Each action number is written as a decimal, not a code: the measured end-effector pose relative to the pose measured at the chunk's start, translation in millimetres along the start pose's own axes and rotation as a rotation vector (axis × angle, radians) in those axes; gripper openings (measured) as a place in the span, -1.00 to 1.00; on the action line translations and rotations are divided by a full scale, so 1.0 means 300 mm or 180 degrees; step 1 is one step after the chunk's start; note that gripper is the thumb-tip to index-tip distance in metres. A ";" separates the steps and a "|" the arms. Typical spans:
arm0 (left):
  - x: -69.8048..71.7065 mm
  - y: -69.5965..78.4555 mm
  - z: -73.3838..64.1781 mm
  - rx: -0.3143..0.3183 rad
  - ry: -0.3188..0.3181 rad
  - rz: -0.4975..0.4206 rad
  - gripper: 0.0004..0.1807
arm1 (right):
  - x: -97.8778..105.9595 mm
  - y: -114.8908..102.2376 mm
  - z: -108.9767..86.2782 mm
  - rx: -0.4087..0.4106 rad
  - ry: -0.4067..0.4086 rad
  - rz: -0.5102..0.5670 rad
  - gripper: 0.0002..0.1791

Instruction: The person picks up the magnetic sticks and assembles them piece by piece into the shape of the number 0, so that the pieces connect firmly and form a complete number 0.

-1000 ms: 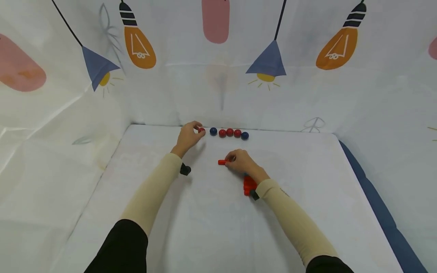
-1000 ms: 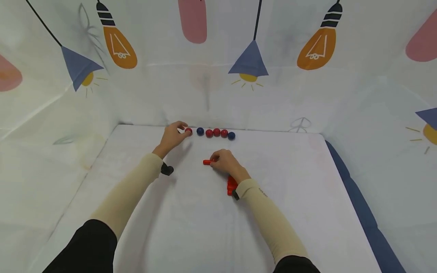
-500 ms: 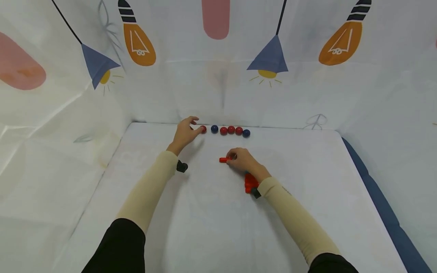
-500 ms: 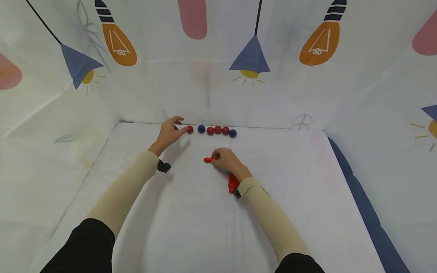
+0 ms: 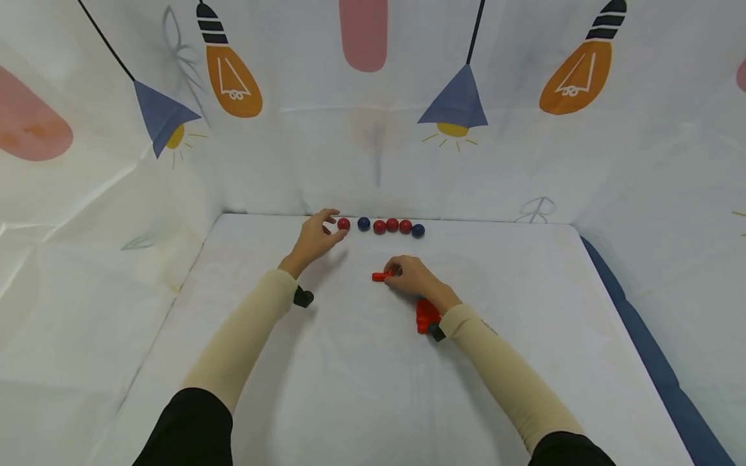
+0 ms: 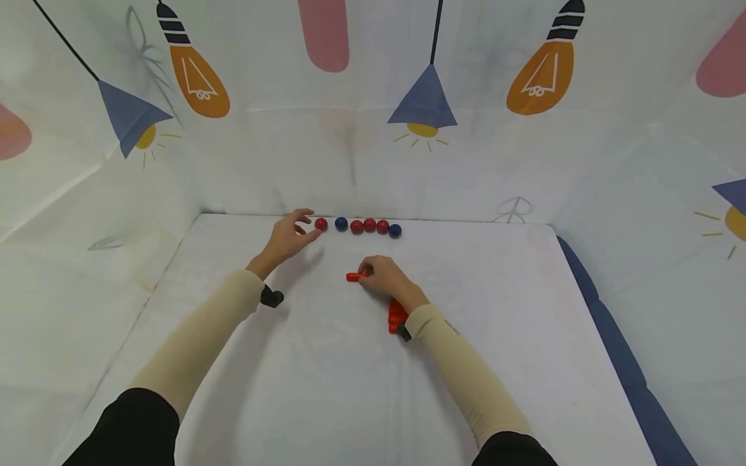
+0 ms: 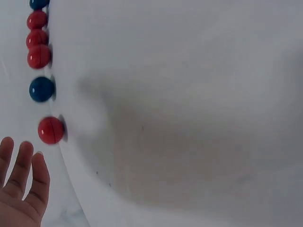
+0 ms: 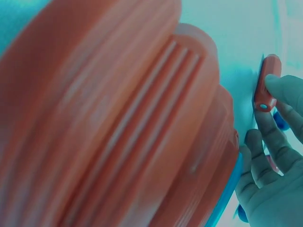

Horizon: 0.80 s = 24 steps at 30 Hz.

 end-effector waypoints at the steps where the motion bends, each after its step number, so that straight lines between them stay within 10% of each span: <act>1: -0.011 0.004 -0.006 -0.0027 -0.0073 -0.0008 -0.39 | 0.000 -0.002 0.001 0.0001 -0.0011 -0.0002 -0.77; 11: -0.199 0.031 -0.101 -0.0249 -0.1079 0.0107 -0.38 | 0.014 -0.015 0.013 0.0115 -0.0131 -0.0103 -0.73; 19: -0.283 0.021 -0.142 -0.0290 -0.1157 0.0194 -0.61 | 0.057 -0.008 0.014 0.0229 -0.0281 -0.0207 -0.65; 24: -0.306 0.005 -0.158 -0.0067 -0.1039 0.0092 -0.79 | 0.145 0.014 0.015 0.0331 0.0067 -0.0316 -0.69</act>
Point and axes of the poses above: each hand's wrist, its own z-axis towards the middle knuckle, its own x-axis out of the back of the hand, y = z × x, the point moved 4 cm from there along z, towards the middle knuckle, and after that the axes turned 4 degrees about x, right-handed, at the moved point
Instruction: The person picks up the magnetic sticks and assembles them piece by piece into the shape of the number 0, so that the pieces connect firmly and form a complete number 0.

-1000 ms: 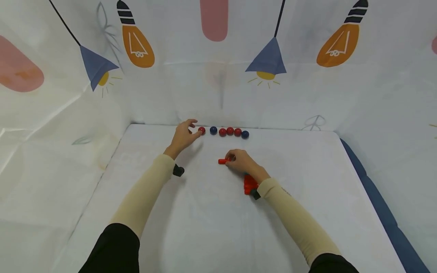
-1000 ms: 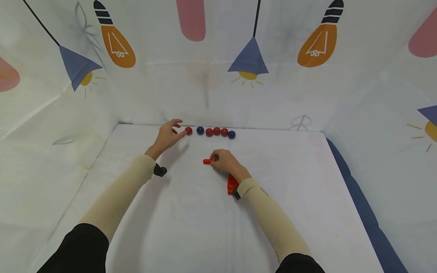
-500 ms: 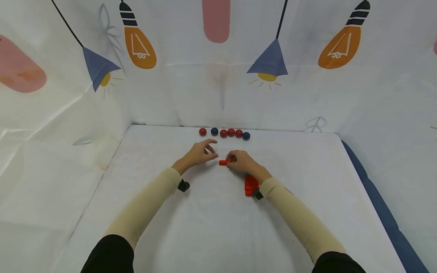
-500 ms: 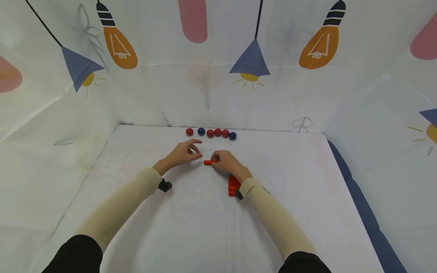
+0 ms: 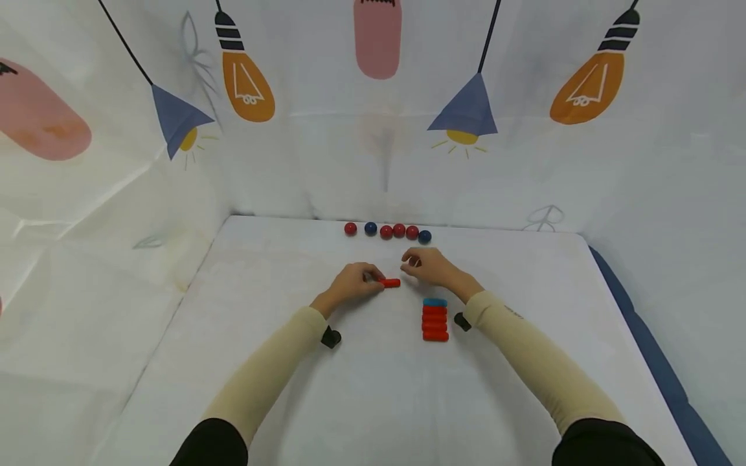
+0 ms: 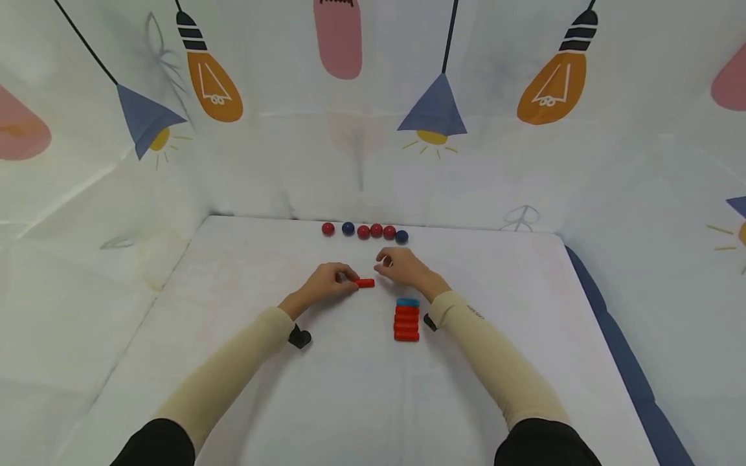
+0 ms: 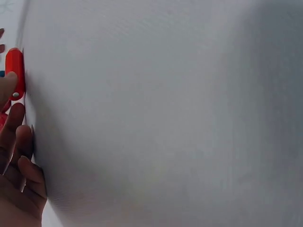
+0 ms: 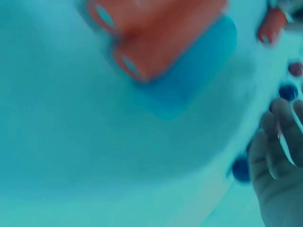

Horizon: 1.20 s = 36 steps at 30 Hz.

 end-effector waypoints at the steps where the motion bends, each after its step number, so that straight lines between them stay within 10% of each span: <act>1: -0.004 -0.005 -0.004 0.0061 0.0024 -0.0029 -0.80 | 0.018 0.007 0.003 0.0007 0.0136 -0.0026 -0.69; 10: -0.014 -0.001 -0.023 0.0206 0.0219 -0.0207 -0.81 | 0.136 0.067 0.031 -0.0113 0.1249 -0.0050 -0.63; 22: -0.015 -0.003 -0.031 0.0172 0.0261 -0.0098 -0.78 | 0.080 0.157 0.059 -0.0717 0.1020 0.0009 -0.48; 36: -0.017 -0.001 -0.025 0.0327 0.0161 -0.0232 -0.75 | 0.065 0.169 0.033 -0.0770 0.1323 0.0121 -0.62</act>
Point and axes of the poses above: each hand's wrist, its own z-axis towards the middle knuckle, its own x-axis out of the back of the hand, y = z × x, the point moved 4 cm from there along z, towards the middle knuckle, and after that the axes turned 4 degrees about x, right-handed, at the moved point
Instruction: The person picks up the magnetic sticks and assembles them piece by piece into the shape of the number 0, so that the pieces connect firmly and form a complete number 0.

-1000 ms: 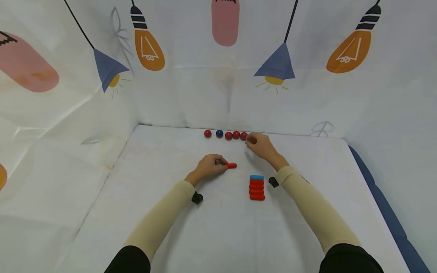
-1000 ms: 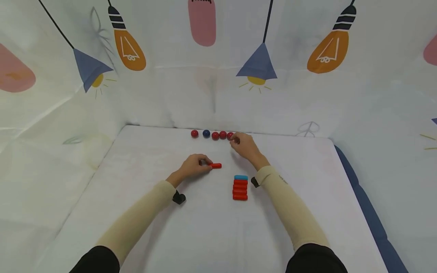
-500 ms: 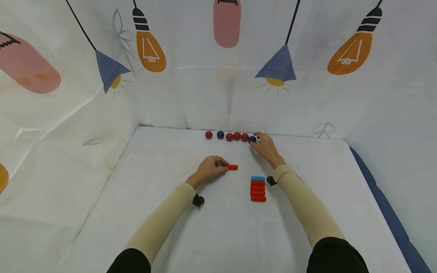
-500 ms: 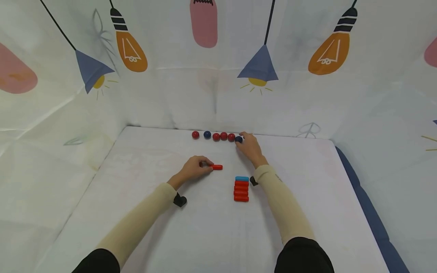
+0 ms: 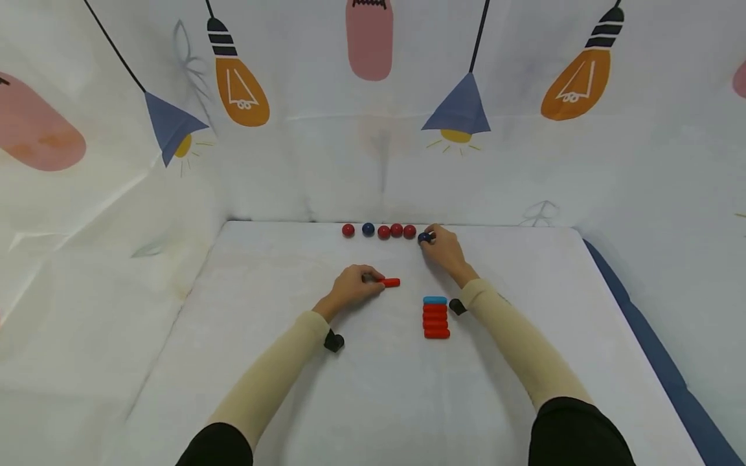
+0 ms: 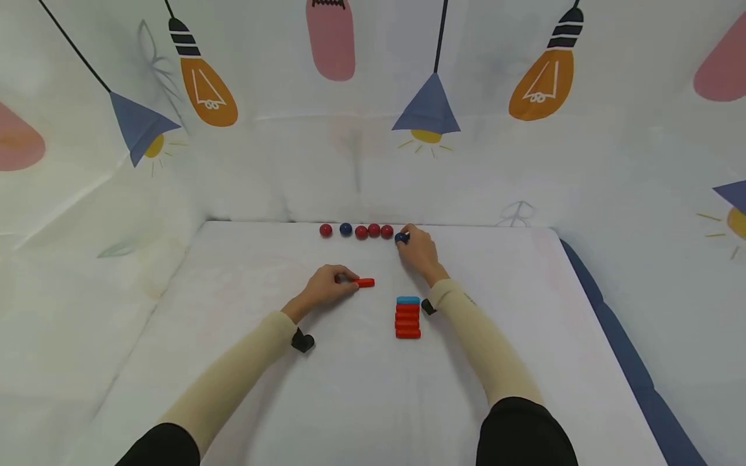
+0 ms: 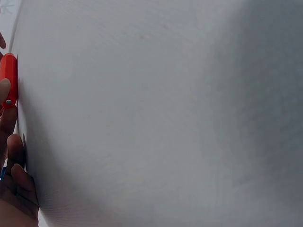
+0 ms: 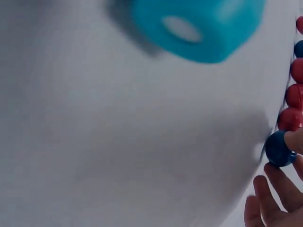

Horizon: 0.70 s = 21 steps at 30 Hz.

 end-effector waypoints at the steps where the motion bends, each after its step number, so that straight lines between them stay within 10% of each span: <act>1: 0.000 0.000 -0.002 0.0005 0.0021 -0.0002 -0.76 | 0.002 0.001 -0.007 -0.0007 -0.0004 0.0000 -0.61; 21: -0.011 0.012 0.001 0.0132 -0.0023 -0.0029 -0.75 | 0.012 -0.011 -0.165 0.0296 -0.0564 0.0246 -0.60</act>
Point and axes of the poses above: each hand's wrist, its own z-axis towards the middle knuckle, its own x-axis out of the back of the hand, y = z × x, the point moved 4 cm from there along z, towards the middle knuckle, and after that the axes turned 4 degrees about x, right-handed, at the moved point
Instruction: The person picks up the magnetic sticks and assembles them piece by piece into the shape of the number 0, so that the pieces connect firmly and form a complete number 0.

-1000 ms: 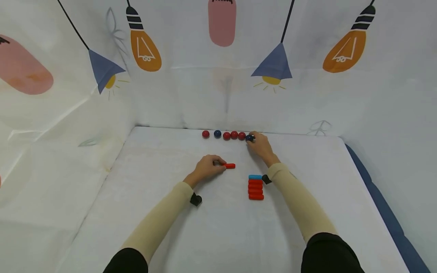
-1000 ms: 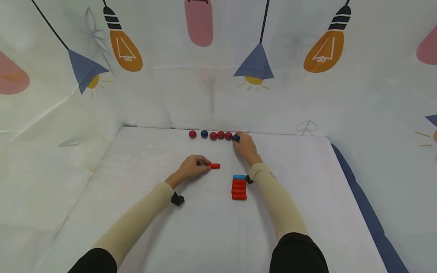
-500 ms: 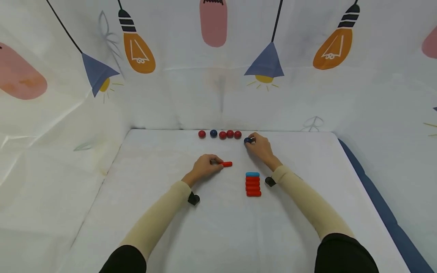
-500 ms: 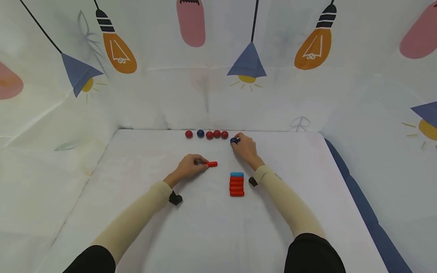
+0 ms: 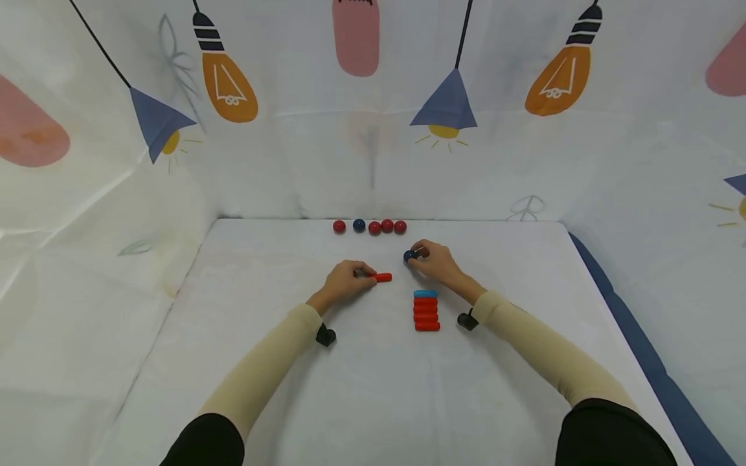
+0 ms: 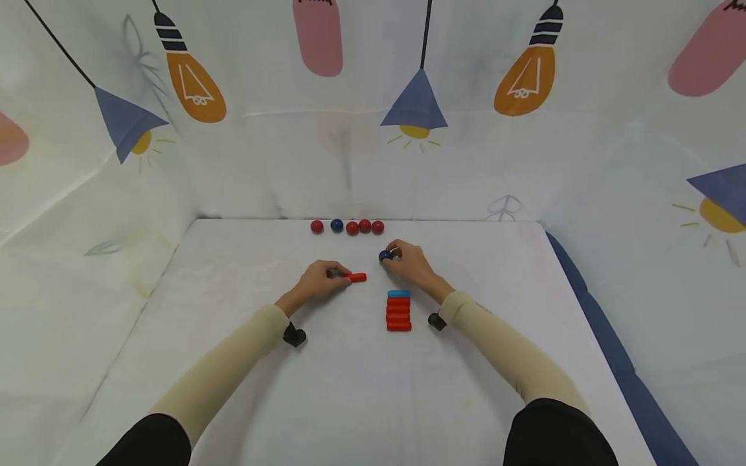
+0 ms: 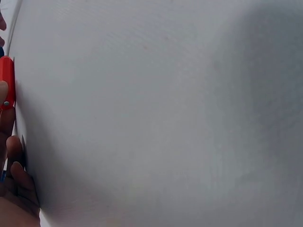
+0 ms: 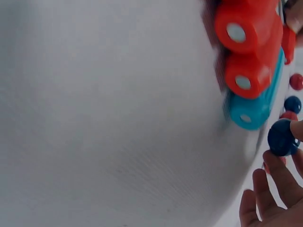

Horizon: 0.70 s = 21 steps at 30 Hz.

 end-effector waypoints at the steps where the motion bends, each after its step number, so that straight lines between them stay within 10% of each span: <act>1: 0.001 -0.004 0.000 0.0013 0.0002 -0.0010 -0.75 | -0.008 -0.006 -0.005 0.0046 -0.0059 -0.0001 -0.60; 21: 0.004 -0.005 -0.002 0.0003 0.0007 -0.0078 -0.75 | -0.043 -0.057 -0.057 0.0425 -0.0476 0.0134 -0.62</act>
Point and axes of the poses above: each hand's wrist, its own z-axis towards the middle knuckle, its own x-axis out of the back of the hand, y = z × x, the point moved 4 cm from there along z, towards the middle knuckle, and after that the axes turned 4 degrees about x, right-handed, at the moved point
